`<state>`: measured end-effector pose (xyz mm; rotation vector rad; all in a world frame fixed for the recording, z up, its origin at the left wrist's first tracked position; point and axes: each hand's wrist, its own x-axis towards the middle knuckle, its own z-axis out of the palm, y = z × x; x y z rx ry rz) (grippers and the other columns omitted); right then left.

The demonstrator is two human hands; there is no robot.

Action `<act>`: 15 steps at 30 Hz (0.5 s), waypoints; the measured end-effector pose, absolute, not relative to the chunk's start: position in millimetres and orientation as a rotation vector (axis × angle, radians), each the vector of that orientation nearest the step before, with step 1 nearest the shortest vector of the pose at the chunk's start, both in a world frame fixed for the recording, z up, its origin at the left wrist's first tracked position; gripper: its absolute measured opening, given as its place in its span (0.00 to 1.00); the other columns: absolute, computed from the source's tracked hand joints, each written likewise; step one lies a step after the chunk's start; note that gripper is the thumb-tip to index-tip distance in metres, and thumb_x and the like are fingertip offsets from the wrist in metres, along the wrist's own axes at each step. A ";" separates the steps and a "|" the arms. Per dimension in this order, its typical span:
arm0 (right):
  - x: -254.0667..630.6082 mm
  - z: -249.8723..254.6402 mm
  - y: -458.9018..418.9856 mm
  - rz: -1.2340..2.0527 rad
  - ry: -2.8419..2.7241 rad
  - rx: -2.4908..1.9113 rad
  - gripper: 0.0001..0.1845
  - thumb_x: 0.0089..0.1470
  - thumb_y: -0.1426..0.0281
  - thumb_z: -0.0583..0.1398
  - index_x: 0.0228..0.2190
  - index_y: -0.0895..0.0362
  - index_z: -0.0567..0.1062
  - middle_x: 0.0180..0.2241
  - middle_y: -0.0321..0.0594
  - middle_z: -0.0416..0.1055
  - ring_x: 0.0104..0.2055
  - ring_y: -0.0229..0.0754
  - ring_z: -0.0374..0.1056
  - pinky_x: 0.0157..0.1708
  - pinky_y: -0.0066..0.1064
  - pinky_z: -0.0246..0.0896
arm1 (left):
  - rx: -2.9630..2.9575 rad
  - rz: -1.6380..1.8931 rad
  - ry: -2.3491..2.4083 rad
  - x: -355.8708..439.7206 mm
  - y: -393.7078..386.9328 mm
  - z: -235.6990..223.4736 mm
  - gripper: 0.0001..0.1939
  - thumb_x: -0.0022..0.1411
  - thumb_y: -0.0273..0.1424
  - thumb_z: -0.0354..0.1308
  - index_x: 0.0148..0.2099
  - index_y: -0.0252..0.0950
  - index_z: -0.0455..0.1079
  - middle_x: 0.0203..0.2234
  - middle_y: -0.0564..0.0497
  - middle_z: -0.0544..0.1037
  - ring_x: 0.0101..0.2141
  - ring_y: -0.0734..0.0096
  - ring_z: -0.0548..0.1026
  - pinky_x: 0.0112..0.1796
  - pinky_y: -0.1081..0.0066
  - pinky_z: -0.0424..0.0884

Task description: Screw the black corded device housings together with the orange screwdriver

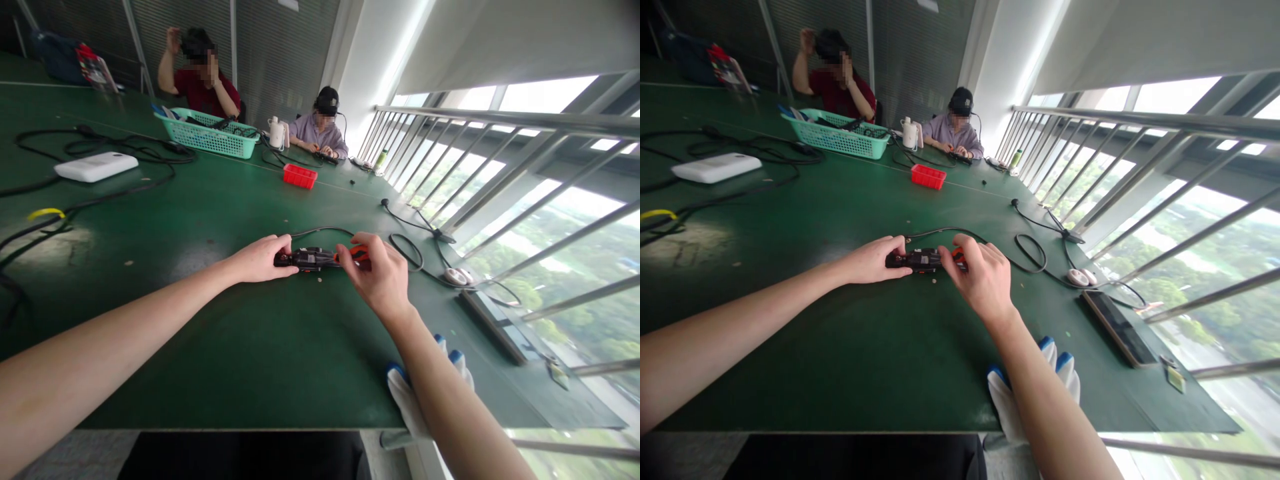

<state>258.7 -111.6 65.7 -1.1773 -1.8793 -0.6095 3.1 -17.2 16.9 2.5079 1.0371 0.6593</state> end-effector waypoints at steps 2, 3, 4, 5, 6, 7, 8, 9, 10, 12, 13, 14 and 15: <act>258.9 66.0 -112.5 -0.566 -1.877 -1.179 0.15 0.60 0.62 0.62 0.46 0.54 0.68 0.30 0.36 0.73 0.29 0.41 0.71 0.34 0.33 0.67 | 2.509 0.668 1.031 2.6 -16.9 16.3 0.20 0.59 0.50 0.63 0.39 0.41 0.62 0.36 0.49 0.73 0.39 0.58 0.74 0.37 0.66 0.66; 258.9 65.6 -112.7 -0.538 -1.876 -1.185 0.18 0.59 0.62 0.62 0.48 0.54 0.66 0.33 0.38 0.74 0.32 0.42 0.72 0.35 0.34 0.68 | 2.514 0.674 1.025 2.4 -16.7 16.0 0.20 0.59 0.50 0.63 0.39 0.41 0.62 0.36 0.49 0.73 0.39 0.58 0.74 0.38 0.66 0.66; 258.7 64.9 -112.7 -0.513 -1.873 -1.195 0.20 0.59 0.61 0.62 0.49 0.55 0.65 0.35 0.39 0.74 0.33 0.43 0.73 0.36 0.35 0.69 | 2.518 0.680 1.020 2.4 -16.3 15.6 0.20 0.59 0.50 0.62 0.39 0.41 0.62 0.36 0.49 0.73 0.39 0.58 0.74 0.38 0.66 0.66; 258.5 64.1 -112.5 -0.494 -1.865 -1.206 0.20 0.59 0.61 0.62 0.49 0.55 0.65 0.36 0.39 0.74 0.33 0.43 0.73 0.36 0.36 0.70 | 2.522 0.682 1.017 2.4 -15.9 15.2 0.20 0.59 0.50 0.62 0.39 0.41 0.62 0.36 0.50 0.73 0.38 0.58 0.74 0.38 0.66 0.66; 258.3 63.1 -112.2 -0.484 -1.844 -1.218 0.18 0.60 0.61 0.61 0.47 0.54 0.65 0.35 0.38 0.74 0.32 0.43 0.72 0.35 0.36 0.69 | 2.523 0.681 1.016 2.5 -15.4 14.9 0.20 0.59 0.50 0.62 0.38 0.41 0.62 0.35 0.50 0.73 0.37 0.59 0.73 0.38 0.66 0.65; 258.1 62.1 -111.7 -0.478 -1.808 -1.231 0.16 0.61 0.61 0.61 0.46 0.54 0.65 0.33 0.37 0.73 0.30 0.41 0.71 0.33 0.35 0.69 | 2.521 0.680 1.019 2.6 -14.9 14.6 0.20 0.59 0.50 0.62 0.38 0.41 0.62 0.35 0.50 0.72 0.36 0.59 0.73 0.37 0.66 0.65; 257.9 61.2 -111.1 -0.472 -1.762 -1.240 0.14 0.62 0.61 0.60 0.45 0.54 0.65 0.32 0.36 0.73 0.28 0.40 0.70 0.32 0.34 0.68 | 2.518 0.677 1.023 2.7 -14.5 14.3 0.20 0.59 0.50 0.63 0.38 0.41 0.62 0.35 0.50 0.72 0.35 0.60 0.73 0.37 0.67 0.65; 257.8 60.4 -110.5 -0.465 -1.716 -1.244 0.13 0.62 0.61 0.60 0.44 0.53 0.65 0.32 0.36 0.73 0.27 0.40 0.70 0.30 0.33 0.68 | 2.514 0.674 1.027 2.8 -14.2 14.2 0.21 0.59 0.50 0.63 0.38 0.41 0.62 0.35 0.50 0.72 0.35 0.61 0.72 0.36 0.67 0.64; 257.6 59.7 -109.9 -0.459 -1.677 -1.245 0.13 0.62 0.61 0.60 0.44 0.53 0.65 0.32 0.36 0.72 0.27 0.40 0.70 0.30 0.32 0.67 | 2.511 0.674 1.030 2.8 -14.0 14.1 0.21 0.58 0.50 0.63 0.38 0.41 0.62 0.35 0.50 0.72 0.34 0.61 0.72 0.36 0.67 0.64; 257.0 58.8 -108.4 -0.446 -1.641 -1.261 0.13 0.62 0.60 0.60 0.44 0.53 0.65 0.31 0.36 0.72 0.27 0.40 0.70 0.29 0.32 0.67 | 2.508 0.675 1.030 2.6 -14.2 14.6 0.20 0.58 0.50 0.63 0.38 0.41 0.62 0.35 0.50 0.72 0.35 0.61 0.72 0.35 0.67 0.64; 256.5 58.4 -107.7 -0.439 -1.641 -1.274 0.14 0.62 0.60 0.60 0.44 0.53 0.65 0.31 0.35 0.72 0.27 0.40 0.70 0.29 0.32 0.66 | 2.508 0.670 1.026 2.5 -14.5 15.0 0.20 0.58 0.50 0.63 0.39 0.41 0.62 0.35 0.50 0.72 0.35 0.61 0.72 0.35 0.67 0.64; 255.9 58.1 -106.9 -0.434 -1.645 -1.289 0.14 0.62 0.60 0.60 0.44 0.53 0.65 0.31 0.35 0.72 0.27 0.40 0.70 0.29 0.32 0.66 | 2.508 0.665 1.023 2.3 -14.8 15.5 0.20 0.59 0.50 0.63 0.38 0.41 0.62 0.36 0.50 0.72 0.35 0.61 0.72 0.36 0.67 0.64; 255.1 57.8 -106.2 -0.431 -1.653 -1.302 0.14 0.62 0.60 0.60 0.44 0.53 0.65 0.31 0.35 0.73 0.28 0.40 0.70 0.30 0.32 0.67 | 2.508 0.659 1.020 2.1 -15.0 15.9 0.20 0.59 0.50 0.63 0.38 0.41 0.62 0.36 0.50 0.72 0.35 0.61 0.72 0.36 0.67 0.64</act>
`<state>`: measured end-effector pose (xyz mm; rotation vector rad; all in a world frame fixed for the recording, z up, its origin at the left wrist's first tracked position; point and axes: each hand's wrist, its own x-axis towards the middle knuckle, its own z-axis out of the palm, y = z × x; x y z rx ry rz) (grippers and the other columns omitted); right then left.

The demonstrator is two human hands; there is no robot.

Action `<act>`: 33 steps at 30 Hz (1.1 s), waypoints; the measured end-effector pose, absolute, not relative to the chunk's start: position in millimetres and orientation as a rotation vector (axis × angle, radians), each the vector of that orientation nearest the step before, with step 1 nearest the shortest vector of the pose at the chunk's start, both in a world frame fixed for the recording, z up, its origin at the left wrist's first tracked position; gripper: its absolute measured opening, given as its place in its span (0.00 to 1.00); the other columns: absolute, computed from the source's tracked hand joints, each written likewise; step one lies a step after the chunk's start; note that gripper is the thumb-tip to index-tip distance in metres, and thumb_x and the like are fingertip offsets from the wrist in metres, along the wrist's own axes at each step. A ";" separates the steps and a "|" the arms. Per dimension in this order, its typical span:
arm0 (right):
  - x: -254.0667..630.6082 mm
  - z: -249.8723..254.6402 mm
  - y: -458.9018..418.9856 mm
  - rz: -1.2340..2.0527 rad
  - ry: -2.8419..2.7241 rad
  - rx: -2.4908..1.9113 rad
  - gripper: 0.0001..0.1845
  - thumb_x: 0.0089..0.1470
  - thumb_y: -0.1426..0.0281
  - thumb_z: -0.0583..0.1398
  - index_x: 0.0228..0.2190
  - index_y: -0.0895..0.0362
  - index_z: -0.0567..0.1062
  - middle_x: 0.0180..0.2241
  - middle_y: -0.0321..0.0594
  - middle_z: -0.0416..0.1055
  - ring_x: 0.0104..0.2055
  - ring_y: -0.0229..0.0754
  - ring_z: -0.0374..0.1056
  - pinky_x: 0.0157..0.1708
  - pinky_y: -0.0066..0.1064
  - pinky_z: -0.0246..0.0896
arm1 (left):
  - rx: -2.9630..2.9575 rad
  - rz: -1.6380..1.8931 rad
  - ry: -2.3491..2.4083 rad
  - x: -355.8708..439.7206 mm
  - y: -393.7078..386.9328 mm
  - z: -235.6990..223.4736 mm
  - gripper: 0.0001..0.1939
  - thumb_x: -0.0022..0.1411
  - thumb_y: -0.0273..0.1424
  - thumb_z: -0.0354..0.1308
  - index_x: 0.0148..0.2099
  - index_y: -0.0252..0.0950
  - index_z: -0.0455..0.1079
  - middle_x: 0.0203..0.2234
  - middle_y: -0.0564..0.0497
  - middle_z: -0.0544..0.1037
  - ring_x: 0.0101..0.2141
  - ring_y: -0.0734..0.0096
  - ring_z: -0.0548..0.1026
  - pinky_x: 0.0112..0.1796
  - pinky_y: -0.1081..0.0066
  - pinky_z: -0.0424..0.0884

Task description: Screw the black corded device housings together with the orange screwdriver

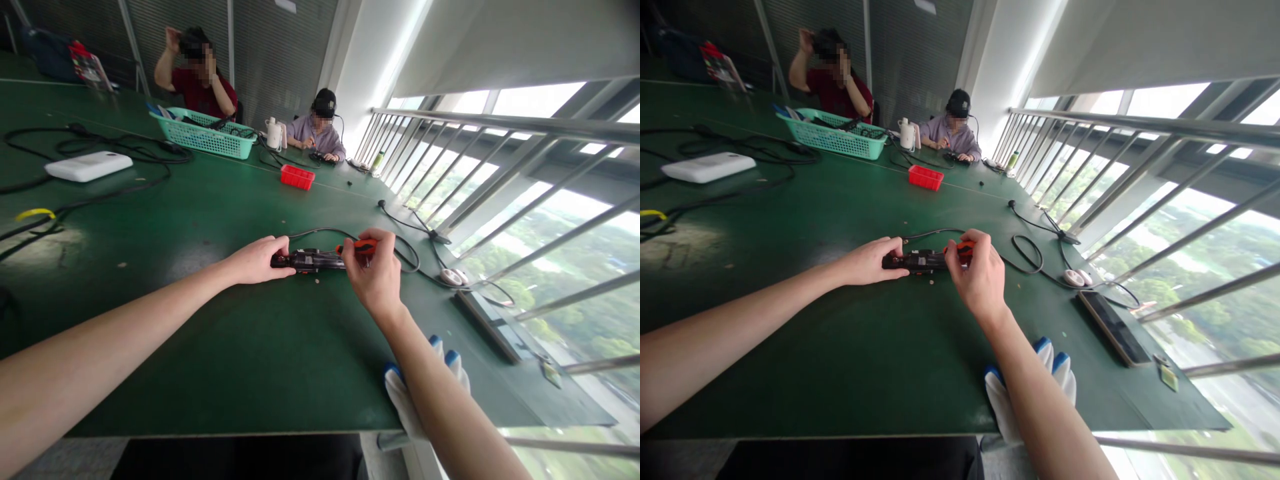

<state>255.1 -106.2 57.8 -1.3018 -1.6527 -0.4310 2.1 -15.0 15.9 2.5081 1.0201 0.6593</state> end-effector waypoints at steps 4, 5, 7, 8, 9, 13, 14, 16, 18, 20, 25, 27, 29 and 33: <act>251.4 57.3 -105.5 -0.397 -1.670 -1.300 0.16 0.61 0.62 0.61 0.46 0.53 0.65 0.31 0.35 0.73 0.30 0.42 0.72 0.34 0.34 0.69 | 2.505 0.649 1.012 1.8 -14.2 15.3 0.20 0.59 0.50 0.64 0.39 0.41 0.63 0.36 0.50 0.72 0.36 0.60 0.73 0.36 0.67 0.64; 250.7 57.7 -106.0 -0.383 -1.685 -1.282 0.17 0.59 0.63 0.61 0.48 0.54 0.64 0.33 0.37 0.73 0.32 0.43 0.73 0.35 0.35 0.70 | 2.504 0.655 1.010 1.7 -13.6 14.6 0.20 0.58 0.50 0.64 0.39 0.41 0.63 0.36 0.50 0.72 0.36 0.60 0.73 0.36 0.67 0.64; 250.1 58.9 -107.9 -0.377 -1.721 -1.264 0.20 0.57 0.64 0.62 0.49 0.54 0.63 0.36 0.40 0.74 0.36 0.45 0.74 0.37 0.37 0.71 | 2.506 0.670 1.004 1.8 -12.6 13.0 0.20 0.58 0.50 0.64 0.39 0.41 0.63 0.36 0.50 0.72 0.37 0.59 0.73 0.37 0.67 0.64; 250.1 59.6 -109.2 -0.392 -1.726 -1.268 0.20 0.57 0.64 0.62 0.49 0.54 0.64 0.36 0.40 0.74 0.36 0.45 0.74 0.37 0.38 0.71 | 2.509 0.676 1.001 1.8 -12.2 12.4 0.20 0.58 0.50 0.64 0.38 0.41 0.63 0.36 0.50 0.72 0.38 0.59 0.73 0.37 0.67 0.64; 250.2 60.2 -110.7 -0.416 -1.717 -1.275 0.19 0.58 0.64 0.62 0.48 0.54 0.64 0.35 0.39 0.74 0.35 0.45 0.73 0.36 0.37 0.71 | 2.514 0.682 0.996 1.9 -12.0 12.1 0.20 0.58 0.50 0.64 0.38 0.41 0.63 0.35 0.50 0.72 0.38 0.59 0.73 0.37 0.67 0.64; 247.9 59.2 -116.7 -0.458 -1.710 -1.166 0.14 0.61 0.63 0.62 0.44 0.52 0.65 0.33 0.35 0.73 0.28 0.39 0.72 0.31 0.32 0.70 | 2.535 0.693 0.979 2.5 -12.7 12.4 0.19 0.59 0.49 0.64 0.38 0.41 0.63 0.35 0.51 0.72 0.36 0.61 0.73 0.36 0.68 0.64; 246.1 57.9 -117.4 -0.450 -1.746 -1.115 0.14 0.61 0.63 0.62 0.44 0.52 0.65 0.34 0.36 0.74 0.29 0.39 0.73 0.31 0.32 0.70 | 2.535 0.691 0.981 2.7 -13.0 12.6 0.19 0.59 0.49 0.64 0.38 0.41 0.63 0.34 0.51 0.72 0.36 0.61 0.72 0.36 0.68 0.63; 241.3 54.3 -117.0 -0.428 -1.830 -1.047 0.14 0.61 0.63 0.63 0.44 0.52 0.64 0.36 0.37 0.74 0.31 0.39 0.74 0.32 0.32 0.71 | 2.527 0.684 0.995 3.3 -13.4 12.6 0.19 0.59 0.48 0.64 0.38 0.41 0.63 0.34 0.51 0.72 0.35 0.62 0.72 0.35 0.68 0.63; 236.2 50.1 -114.4 -0.405 -1.885 -1.049 0.12 0.62 0.64 0.62 0.44 0.52 0.64 0.35 0.38 0.74 0.32 0.40 0.74 0.33 0.32 0.72 | 2.517 0.682 1.008 3.9 -13.6 12.5 0.19 0.58 0.48 0.64 0.39 0.41 0.63 0.34 0.51 0.72 0.34 0.62 0.72 0.35 0.68 0.63; 232.1 46.5 -111.2 -0.381 -1.907 -1.087 0.12 0.63 0.64 0.61 0.44 0.52 0.64 0.35 0.38 0.74 0.32 0.41 0.74 0.33 0.33 0.72 | 2.516 0.684 1.010 4.2 -13.7 12.7 0.19 0.58 0.48 0.64 0.39 0.42 0.63 0.34 0.51 0.72 0.35 0.62 0.72 0.35 0.68 0.63; 226.9 46.1 -111.7 -0.339 -1.911 -1.099 0.15 0.63 0.64 0.61 0.48 0.52 0.64 0.38 0.40 0.75 0.35 0.43 0.75 0.35 0.35 0.74 | 2.528 0.680 0.986 4.0 -14.6 14.8 0.19 0.59 0.48 0.64 0.39 0.42 0.63 0.34 0.51 0.72 0.35 0.61 0.72 0.35 0.68 0.63; 226.1 49.3 -114.4 -0.313 -1.936 -1.075 0.17 0.62 0.65 0.61 0.50 0.53 0.63 0.41 0.42 0.75 0.38 0.44 0.75 0.39 0.37 0.74 | 2.529 0.681 0.984 3.8 -15.0 15.3 0.18 0.59 0.48 0.63 0.39 0.42 0.63 0.34 0.51 0.72 0.36 0.61 0.73 0.35 0.68 0.63; 226.4 52.8 -116.4 -0.343 -1.953 -1.076 0.16 0.62 0.66 0.61 0.49 0.53 0.64 0.40 0.41 0.75 0.37 0.44 0.75 0.39 0.38 0.73 | 2.526 0.680 0.994 3.9 -15.0 15.2 0.19 0.59 0.48 0.63 0.39 0.42 0.63 0.34 0.51 0.72 0.36 0.61 0.73 0.35 0.67 0.63; 228.3 56.3 -116.5 -0.377 -1.921 -1.121 0.13 0.63 0.65 0.61 0.48 0.52 0.67 0.35 0.39 0.75 0.34 0.42 0.73 0.38 0.36 0.72 | 2.521 0.693 0.986 4.2 -14.2 13.9 0.19 0.59 0.49 0.64 0.39 0.42 0.63 0.34 0.52 0.72 0.35 0.61 0.72 0.35 0.67 0.63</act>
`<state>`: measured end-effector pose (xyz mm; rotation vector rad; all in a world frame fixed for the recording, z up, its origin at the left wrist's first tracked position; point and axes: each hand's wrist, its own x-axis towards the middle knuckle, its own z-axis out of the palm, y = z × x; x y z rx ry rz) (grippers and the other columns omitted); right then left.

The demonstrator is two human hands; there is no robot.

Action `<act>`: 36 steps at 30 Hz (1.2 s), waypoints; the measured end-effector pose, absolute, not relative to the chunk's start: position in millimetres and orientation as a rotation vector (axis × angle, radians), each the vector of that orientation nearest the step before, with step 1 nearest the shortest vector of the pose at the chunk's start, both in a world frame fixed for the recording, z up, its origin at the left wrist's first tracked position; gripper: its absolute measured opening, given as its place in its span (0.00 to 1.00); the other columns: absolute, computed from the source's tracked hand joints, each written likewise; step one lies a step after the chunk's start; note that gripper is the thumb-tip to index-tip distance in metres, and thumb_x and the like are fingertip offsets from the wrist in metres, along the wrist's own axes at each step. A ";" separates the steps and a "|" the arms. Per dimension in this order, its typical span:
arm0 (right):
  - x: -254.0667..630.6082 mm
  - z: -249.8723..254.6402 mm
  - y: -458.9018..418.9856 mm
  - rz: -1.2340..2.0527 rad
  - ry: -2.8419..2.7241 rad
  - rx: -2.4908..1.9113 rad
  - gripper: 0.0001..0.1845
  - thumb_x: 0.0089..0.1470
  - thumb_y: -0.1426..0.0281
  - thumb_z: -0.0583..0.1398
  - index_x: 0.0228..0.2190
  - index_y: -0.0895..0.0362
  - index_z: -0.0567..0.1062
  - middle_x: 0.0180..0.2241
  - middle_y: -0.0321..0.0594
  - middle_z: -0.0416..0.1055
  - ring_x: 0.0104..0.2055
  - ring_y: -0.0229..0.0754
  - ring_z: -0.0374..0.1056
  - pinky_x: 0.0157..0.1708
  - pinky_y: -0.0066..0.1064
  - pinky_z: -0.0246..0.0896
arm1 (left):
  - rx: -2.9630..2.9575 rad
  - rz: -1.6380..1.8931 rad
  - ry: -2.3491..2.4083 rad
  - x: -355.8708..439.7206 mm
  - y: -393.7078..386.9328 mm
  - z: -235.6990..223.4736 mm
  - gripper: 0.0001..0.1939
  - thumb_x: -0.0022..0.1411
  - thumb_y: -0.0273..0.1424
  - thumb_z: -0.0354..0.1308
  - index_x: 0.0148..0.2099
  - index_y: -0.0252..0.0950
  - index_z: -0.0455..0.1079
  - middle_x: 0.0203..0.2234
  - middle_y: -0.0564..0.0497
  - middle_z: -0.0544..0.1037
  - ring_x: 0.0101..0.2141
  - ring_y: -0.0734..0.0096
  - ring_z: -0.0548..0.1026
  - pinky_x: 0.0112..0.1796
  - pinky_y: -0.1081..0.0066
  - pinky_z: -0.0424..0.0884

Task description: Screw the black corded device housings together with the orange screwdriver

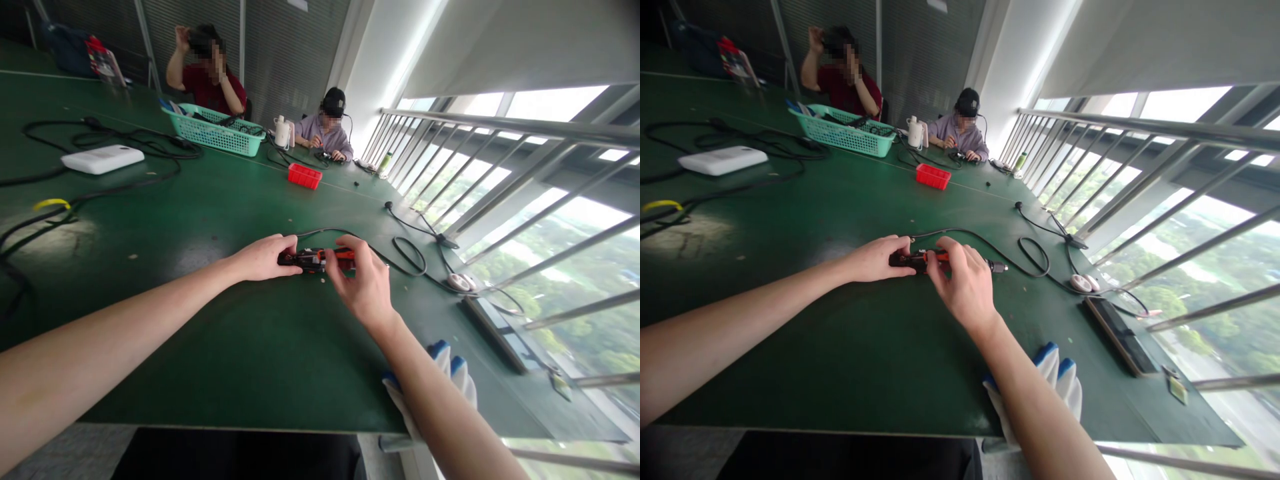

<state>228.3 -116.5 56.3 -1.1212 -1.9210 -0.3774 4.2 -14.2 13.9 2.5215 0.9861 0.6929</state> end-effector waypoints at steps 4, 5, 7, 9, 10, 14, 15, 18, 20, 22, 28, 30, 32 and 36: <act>232.1 56.7 -115.8 -0.291 -1.946 -1.093 0.14 0.63 0.65 0.61 0.49 0.52 0.66 0.37 0.38 0.76 0.36 0.41 0.75 0.38 0.35 0.73 | 2.521 0.701 0.972 3.7 -14.2 13.8 0.19 0.59 0.48 0.64 0.39 0.42 0.63 0.34 0.52 0.72 0.35 0.61 0.72 0.35 0.68 0.63; 234.3 57.3 -116.0 -0.315 -1.921 -1.090 0.13 0.63 0.65 0.61 0.47 0.52 0.67 0.36 0.37 0.75 0.34 0.41 0.74 0.37 0.34 0.72 | 2.520 0.698 0.980 3.5 -14.3 13.9 0.19 0.59 0.48 0.64 0.38 0.42 0.62 0.34 0.52 0.72 0.35 0.61 0.72 0.35 0.68 0.63; 240.4 59.5 -116.9 -0.395 -1.826 -1.099 0.10 0.61 0.65 0.61 0.44 0.52 0.68 0.34 0.36 0.75 0.31 0.39 0.73 0.33 0.32 0.71 | 2.516 0.694 0.998 3.2 -14.5 14.1 0.19 0.59 0.48 0.64 0.38 0.41 0.62 0.34 0.51 0.72 0.36 0.61 0.72 0.35 0.68 0.63; 248.1 62.4 -117.9 -0.470 -1.731 -1.125 0.10 0.60 0.66 0.62 0.42 0.52 0.68 0.33 0.35 0.74 0.29 0.38 0.71 0.32 0.32 0.69 | 2.517 0.682 0.997 3.1 -14.8 14.5 0.20 0.59 0.49 0.64 0.38 0.41 0.62 0.35 0.51 0.72 0.36 0.61 0.72 0.35 0.68 0.63; 251.8 63.7 -118.1 -0.495 -1.701 -1.141 0.10 0.59 0.67 0.62 0.41 0.52 0.68 0.32 0.34 0.73 0.28 0.38 0.71 0.31 0.32 0.69 | 2.518 0.675 0.992 3.0 -15.0 14.9 0.20 0.59 0.49 0.64 0.39 0.41 0.62 0.35 0.51 0.73 0.36 0.61 0.72 0.35 0.68 0.63; 260.8 65.2 -116.3 -0.508 -1.710 -1.187 0.09 0.58 0.67 0.62 0.40 0.53 0.68 0.29 0.33 0.72 0.28 0.38 0.70 0.32 0.32 0.67 | 2.513 0.654 1.009 3.0 -16.2 17.0 0.20 0.59 0.50 0.64 0.39 0.41 0.63 0.35 0.51 0.73 0.34 0.62 0.72 0.34 0.68 0.62; 261.2 64.8 -115.4 -0.498 -1.734 -1.190 0.09 0.58 0.67 0.61 0.40 0.53 0.68 0.29 0.33 0.72 0.28 0.38 0.70 0.32 0.32 0.67 | 2.510 0.653 1.018 3.1 -16.5 17.5 0.20 0.59 0.50 0.64 0.39 0.41 0.62 0.35 0.51 0.72 0.34 0.62 0.71 0.33 0.69 0.62; 260.0 64.5 -113.3 -0.483 -1.805 -1.185 0.09 0.59 0.66 0.61 0.41 0.53 0.68 0.30 0.34 0.72 0.29 0.38 0.70 0.33 0.31 0.66 | 2.509 0.656 1.015 3.2 -16.7 18.4 0.21 0.59 0.50 0.64 0.39 0.41 0.62 0.35 0.51 0.72 0.34 0.62 0.71 0.33 0.69 0.61; 258.9 65.6 -113.2 -0.506 -1.841 -1.173 0.09 0.60 0.65 0.62 0.41 0.53 0.68 0.30 0.34 0.72 0.29 0.38 0.69 0.33 0.31 0.66 | 2.512 0.655 1.010 3.4 -16.8 18.6 0.21 0.59 0.50 0.64 0.39 0.41 0.62 0.35 0.50 0.72 0.34 0.62 0.71 0.33 0.69 0.62; 258.6 67.1 -113.9 -0.534 -1.868 -1.167 0.09 0.60 0.64 0.62 0.41 0.53 0.69 0.29 0.33 0.71 0.27 0.38 0.67 0.32 0.31 0.65 | 2.509 0.647 1.014 3.5 -17.0 18.6 0.21 0.59 0.50 0.64 0.39 0.41 0.62 0.35 0.50 0.72 0.34 0.62 0.72 0.33 0.69 0.62; 259.2 65.8 -114.9 -0.410 -1.877 -1.197 0.22 0.58 0.63 0.62 0.51 0.54 0.63 0.38 0.40 0.73 0.34 0.43 0.72 0.36 0.36 0.70 | 2.510 0.662 1.017 3.1 -17.0 18.0 0.21 0.59 0.50 0.64 0.39 0.41 0.63 0.35 0.51 0.72 0.34 0.63 0.72 0.33 0.69 0.62; 259.0 64.7 -114.7 -0.379 -1.826 -1.243 0.20 0.59 0.62 0.62 0.49 0.53 0.63 0.35 0.36 0.72 0.30 0.41 0.71 0.33 0.34 0.69 | 2.516 0.663 1.010 3.0 -16.2 17.4 0.21 0.59 0.51 0.64 0.39 0.41 0.63 0.35 0.51 0.72 0.34 0.63 0.72 0.33 0.69 0.62; 258.5 64.0 -114.4 -0.362 -1.731 -1.269 0.17 0.60 0.62 0.61 0.47 0.53 0.63 0.32 0.33 0.70 0.27 0.38 0.70 0.30 0.32 0.68 | 2.517 0.669 1.013 3.0 -15.3 16.5 0.21 0.59 0.51 0.64 0.39 0.41 0.63 0.35 0.51 0.72 0.34 0.63 0.71 0.33 0.69 0.61; 257.2 62.7 -112.3 -0.350 -1.638 -1.277 0.16 0.60 0.61 0.61 0.46 0.52 0.63 0.32 0.33 0.70 0.28 0.38 0.71 0.29 0.30 0.67 | 2.511 0.669 1.016 3.0 -14.1 15.2 0.21 0.59 0.50 0.64 0.39 0.41 0.63 0.35 0.51 0.72 0.33 0.63 0.71 0.33 0.69 0.62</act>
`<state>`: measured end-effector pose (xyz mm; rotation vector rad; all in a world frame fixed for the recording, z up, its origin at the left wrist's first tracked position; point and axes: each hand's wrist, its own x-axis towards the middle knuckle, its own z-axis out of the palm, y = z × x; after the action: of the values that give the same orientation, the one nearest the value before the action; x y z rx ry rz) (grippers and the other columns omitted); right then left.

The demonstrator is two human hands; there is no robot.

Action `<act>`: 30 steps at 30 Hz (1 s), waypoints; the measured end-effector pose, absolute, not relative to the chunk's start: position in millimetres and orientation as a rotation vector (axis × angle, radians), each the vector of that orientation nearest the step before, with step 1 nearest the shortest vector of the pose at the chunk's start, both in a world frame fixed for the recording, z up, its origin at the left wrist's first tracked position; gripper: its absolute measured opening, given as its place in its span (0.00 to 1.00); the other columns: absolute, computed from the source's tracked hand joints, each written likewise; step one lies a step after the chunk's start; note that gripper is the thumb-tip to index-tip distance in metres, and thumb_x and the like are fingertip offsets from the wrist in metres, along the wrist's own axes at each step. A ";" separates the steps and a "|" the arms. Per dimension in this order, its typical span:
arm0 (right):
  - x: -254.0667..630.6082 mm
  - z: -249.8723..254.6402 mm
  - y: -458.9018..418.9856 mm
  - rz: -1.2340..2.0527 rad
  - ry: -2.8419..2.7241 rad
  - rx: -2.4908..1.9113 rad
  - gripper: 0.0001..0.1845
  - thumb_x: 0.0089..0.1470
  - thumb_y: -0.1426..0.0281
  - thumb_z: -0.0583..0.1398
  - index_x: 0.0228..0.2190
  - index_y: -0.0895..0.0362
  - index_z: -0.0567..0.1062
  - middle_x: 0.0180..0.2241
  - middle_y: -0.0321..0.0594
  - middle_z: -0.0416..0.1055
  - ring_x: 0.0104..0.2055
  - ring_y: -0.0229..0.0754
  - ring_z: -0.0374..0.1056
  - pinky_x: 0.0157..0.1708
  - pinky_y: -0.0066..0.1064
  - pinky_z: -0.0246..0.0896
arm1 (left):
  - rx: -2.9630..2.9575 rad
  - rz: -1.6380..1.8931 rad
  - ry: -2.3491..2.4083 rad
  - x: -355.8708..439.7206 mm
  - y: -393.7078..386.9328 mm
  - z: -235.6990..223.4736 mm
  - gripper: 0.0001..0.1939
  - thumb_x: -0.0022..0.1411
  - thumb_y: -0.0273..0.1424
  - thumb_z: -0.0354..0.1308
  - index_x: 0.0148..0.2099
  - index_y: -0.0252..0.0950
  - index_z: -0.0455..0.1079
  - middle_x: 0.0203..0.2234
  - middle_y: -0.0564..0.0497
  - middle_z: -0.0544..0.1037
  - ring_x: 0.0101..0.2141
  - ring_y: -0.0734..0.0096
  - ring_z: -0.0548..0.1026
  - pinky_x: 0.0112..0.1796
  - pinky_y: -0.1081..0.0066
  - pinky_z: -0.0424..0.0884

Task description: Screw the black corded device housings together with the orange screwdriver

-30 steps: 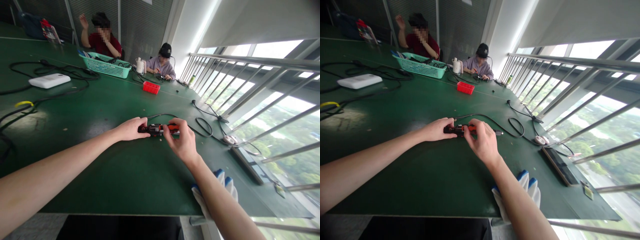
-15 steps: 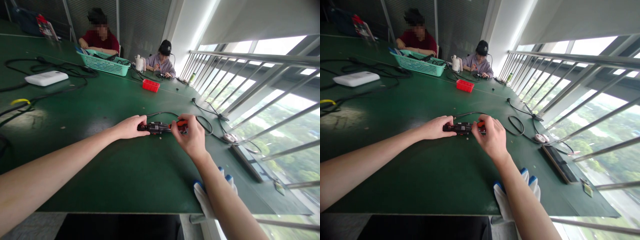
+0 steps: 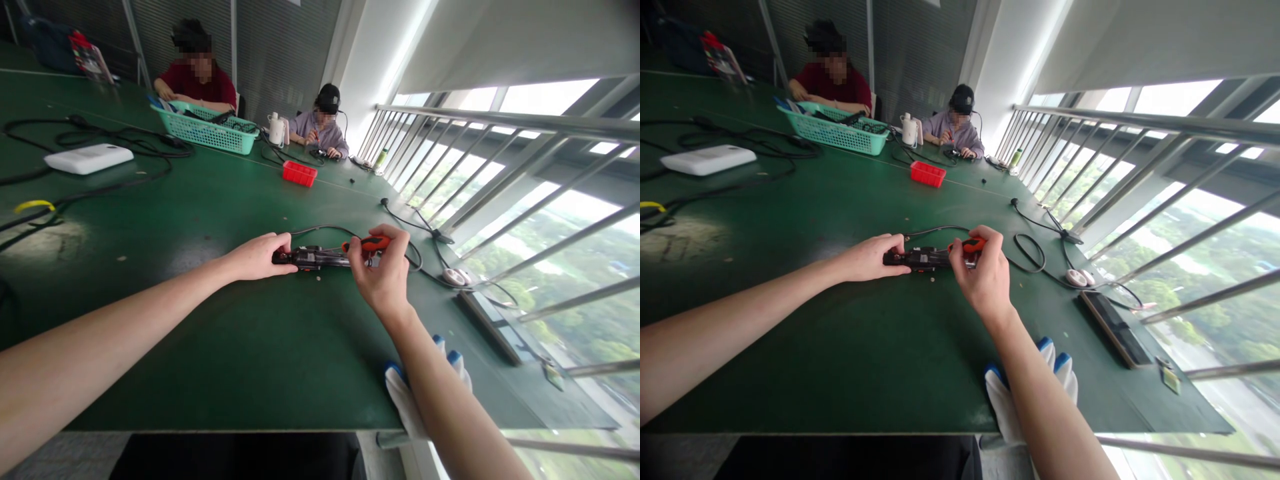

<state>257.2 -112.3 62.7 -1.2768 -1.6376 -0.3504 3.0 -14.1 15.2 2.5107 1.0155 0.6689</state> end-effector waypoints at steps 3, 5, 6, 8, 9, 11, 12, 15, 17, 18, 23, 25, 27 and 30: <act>255.2 61.0 -110.3 -0.327 -1.666 -1.304 0.16 0.61 0.61 0.61 0.46 0.52 0.63 0.31 0.32 0.70 0.28 0.38 0.71 0.30 0.31 0.67 | 2.518 0.657 1.010 2.7 -14.0 15.0 0.21 0.59 0.50 0.64 0.39 0.41 0.63 0.36 0.51 0.72 0.34 0.63 0.71 0.33 0.69 0.62; 253.3 60.0 -109.5 -0.310 -1.676 -1.309 0.16 0.61 0.62 0.61 0.47 0.52 0.63 0.30 0.32 0.71 0.29 0.40 0.72 0.31 0.33 0.69 | 2.524 0.659 1.012 2.3 -14.0 14.8 0.21 0.59 0.50 0.64 0.39 0.41 0.63 0.36 0.51 0.72 0.34 0.63 0.71 0.33 0.69 0.62; 252.3 59.8 -109.4 -0.298 -1.682 -1.302 0.17 0.60 0.62 0.61 0.48 0.52 0.63 0.32 0.33 0.72 0.31 0.41 0.73 0.33 0.34 0.70 | 2.526 0.660 1.015 2.2 -13.9 14.7 0.21 0.59 0.50 0.64 0.39 0.41 0.63 0.35 0.51 0.72 0.33 0.63 0.71 0.33 0.69 0.62; 250.7 59.9 -109.9 -0.287 -1.704 -1.276 0.21 0.58 0.64 0.62 0.50 0.52 0.62 0.36 0.37 0.74 0.36 0.43 0.74 0.37 0.36 0.71 | 2.530 0.662 1.016 2.1 -13.8 14.4 0.21 0.59 0.50 0.64 0.39 0.41 0.63 0.35 0.51 0.72 0.33 0.63 0.71 0.33 0.69 0.62; 250.2 60.2 -110.6 -0.290 -1.713 -1.271 0.22 0.58 0.64 0.62 0.51 0.53 0.62 0.37 0.38 0.74 0.37 0.44 0.74 0.38 0.37 0.72 | 2.533 0.663 1.015 2.2 -13.8 14.3 0.21 0.59 0.50 0.64 0.39 0.41 0.63 0.35 0.51 0.72 0.33 0.63 0.71 0.33 0.69 0.62; 249.7 61.0 -112.7 -0.307 -1.700 -1.283 0.21 0.58 0.63 0.63 0.50 0.52 0.63 0.36 0.36 0.73 0.34 0.42 0.74 0.35 0.35 0.71 | 2.537 0.663 1.009 2.5 -13.8 14.3 0.21 0.59 0.50 0.64 0.39 0.41 0.63 0.35 0.51 0.72 0.34 0.63 0.72 0.33 0.69 0.62; 249.5 61.1 -114.0 -0.316 -1.680 -1.287 0.19 0.59 0.62 0.62 0.48 0.52 0.64 0.34 0.35 0.73 0.32 0.41 0.73 0.33 0.34 0.71 | 2.538 0.664 1.006 2.7 -14.0 14.4 0.21 0.59 0.50 0.64 0.39 0.41 0.63 0.36 0.51 0.72 0.34 0.63 0.72 0.33 0.69 0.62; 246.8 59.7 -117.7 -0.312 -1.669 -1.215 0.16 0.61 0.61 0.61 0.46 0.51 0.64 0.34 0.35 0.72 0.30 0.39 0.72 0.29 0.30 0.69 | 2.538 0.667 1.005 3.3 -14.3 14.3 0.20 0.59 0.50 0.64 0.39 0.41 0.62 0.36 0.51 0.72 0.34 0.62 0.72 0.33 0.68 0.62; 242.5 56.9 -118.2 -0.291 -1.740 -1.139 0.16 0.61 0.60 0.62 0.46 0.51 0.64 0.37 0.36 0.73 0.32 0.39 0.73 0.31 0.31 0.71 | 2.541 0.679 1.001 3.6 -14.2 13.7 0.20 0.59 0.49 0.64 0.39 0.41 0.62 0.35 0.51 0.72 0.34 0.62 0.72 0.34 0.68 0.63; 239.8 55.2 -117.7 -0.277 -1.782 -1.117 0.16 0.62 0.61 0.62 0.47 0.51 0.64 0.38 0.37 0.74 0.33 0.39 0.74 0.32 0.31 0.72 | 2.543 0.684 0.997 3.7 -14.1 13.4 0.19 0.59 0.48 0.64 0.39 0.41 0.62 0.35 0.51 0.72 0.34 0.62 0.72 0.34 0.68 0.63; 229.1 48.6 -112.9 -0.236 -1.914 -1.124 0.13 0.64 0.62 0.60 0.46 0.52 0.64 0.37 0.38 0.75 0.34 0.41 0.75 0.35 0.33 0.73 | 2.543 0.693 0.987 4.1 -13.9 12.9 0.19 0.59 0.48 0.64 0.39 0.41 0.62 0.34 0.51 0.71 0.35 0.62 0.72 0.34 0.68 0.63; 228.5 48.6 -113.1 -0.243 -1.921 -1.111 0.12 0.64 0.62 0.60 0.45 0.52 0.64 0.37 0.38 0.76 0.35 0.41 0.76 0.35 0.33 0.73 | 2.538 0.690 0.995 4.2 -14.3 13.3 0.19 0.59 0.48 0.64 0.39 0.41 0.62 0.34 0.51 0.71 0.35 0.61 0.72 0.34 0.68 0.63; 229.4 49.7 -114.3 -0.261 -1.898 -1.093 0.13 0.63 0.63 0.61 0.46 0.52 0.64 0.38 0.38 0.76 0.35 0.41 0.76 0.36 0.33 0.73 | 2.534 0.683 0.997 4.3 -15.0 13.8 0.19 0.59 0.48 0.64 0.39 0.41 0.63 0.34 0.51 0.71 0.35 0.61 0.73 0.35 0.68 0.63; 230.7 51.0 -115.8 -0.272 -1.870 -1.104 0.14 0.63 0.62 0.61 0.46 0.52 0.64 0.37 0.37 0.75 0.33 0.40 0.75 0.35 0.33 0.73 | 2.532 0.684 0.996 4.6 -16.0 14.3 0.18 0.59 0.47 0.64 0.40 0.41 0.63 0.35 0.51 0.72 0.35 0.61 0.73 0.35 0.68 0.63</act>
<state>230.7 -115.8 51.0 -1.1045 -1.8703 -0.2722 4.6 -16.0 14.3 2.5320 0.9962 0.6841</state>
